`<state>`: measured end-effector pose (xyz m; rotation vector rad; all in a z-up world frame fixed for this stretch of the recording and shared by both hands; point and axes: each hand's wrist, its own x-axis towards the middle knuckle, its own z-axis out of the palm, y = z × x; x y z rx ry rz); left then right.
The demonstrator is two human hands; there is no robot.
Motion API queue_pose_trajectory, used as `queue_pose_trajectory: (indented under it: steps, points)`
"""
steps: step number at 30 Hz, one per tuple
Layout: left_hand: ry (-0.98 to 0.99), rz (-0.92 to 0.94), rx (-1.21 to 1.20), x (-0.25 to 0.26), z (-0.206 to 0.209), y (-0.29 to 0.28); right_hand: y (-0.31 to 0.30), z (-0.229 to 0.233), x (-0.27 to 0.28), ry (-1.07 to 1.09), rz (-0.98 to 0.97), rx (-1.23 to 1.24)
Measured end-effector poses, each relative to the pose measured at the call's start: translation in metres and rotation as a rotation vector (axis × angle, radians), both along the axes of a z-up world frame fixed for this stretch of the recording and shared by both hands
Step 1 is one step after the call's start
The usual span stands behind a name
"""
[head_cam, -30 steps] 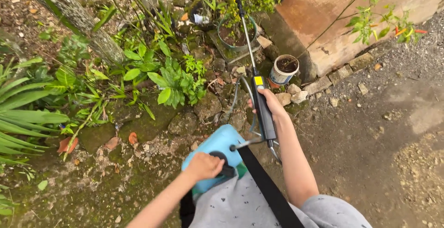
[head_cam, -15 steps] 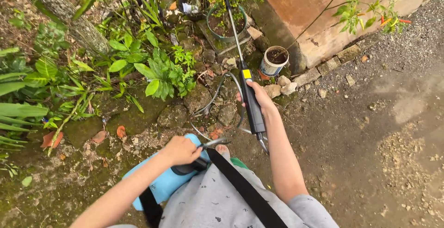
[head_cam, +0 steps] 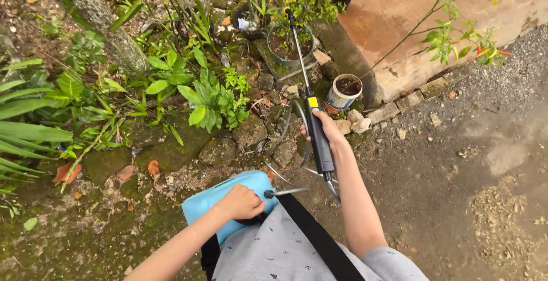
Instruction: The person uses a backpack sprayer to apply liquid to various plants in a garden area. They move along a path, spraying potted plants, ground cover, and small trees while walking forward.
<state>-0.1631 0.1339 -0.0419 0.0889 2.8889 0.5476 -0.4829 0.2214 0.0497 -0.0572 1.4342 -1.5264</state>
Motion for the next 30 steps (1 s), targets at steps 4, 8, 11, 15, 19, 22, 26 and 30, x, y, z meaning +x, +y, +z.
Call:
queue_pose_trajectory:
  steps: [4,8,11,15,19,22,26,30]
  points:
    - [0.003,-0.006,-0.019,-0.002,-0.006,-0.004,-0.005,-0.007,-0.005,-0.021,-0.003,0.015]
    - [-0.013,0.008,-0.006,0.002,-0.008,-0.009,-0.007,-0.008,-0.003,-0.043,-0.023,0.022]
    - [-0.047,0.033,0.037,0.004,-0.003,-0.012,-0.007,-0.011,-0.004,-0.047,-0.023,0.017]
    - [-0.07,0.076,0.125,-0.001,-0.012,-0.023,-0.011,-0.005,0.001,-0.035,-0.028,0.006]
    - [-0.095,0.097,0.184,-0.009,0.003,-0.026,-0.012,-0.001,0.004,-0.036,-0.023,0.014]
    - [-0.107,0.112,0.205,-0.011,0.018,-0.034,-0.011,0.0,0.003,-0.041,-0.028,0.017]
    - [-0.199,0.35,0.369,-0.031,0.04,-0.061,-0.006,0.0,0.003,-0.029,-0.047,0.026]
    - [-0.15,0.522,0.565,-0.081,0.068,-0.063,-0.006,0.001,0.009,-0.015,-0.058,0.039]
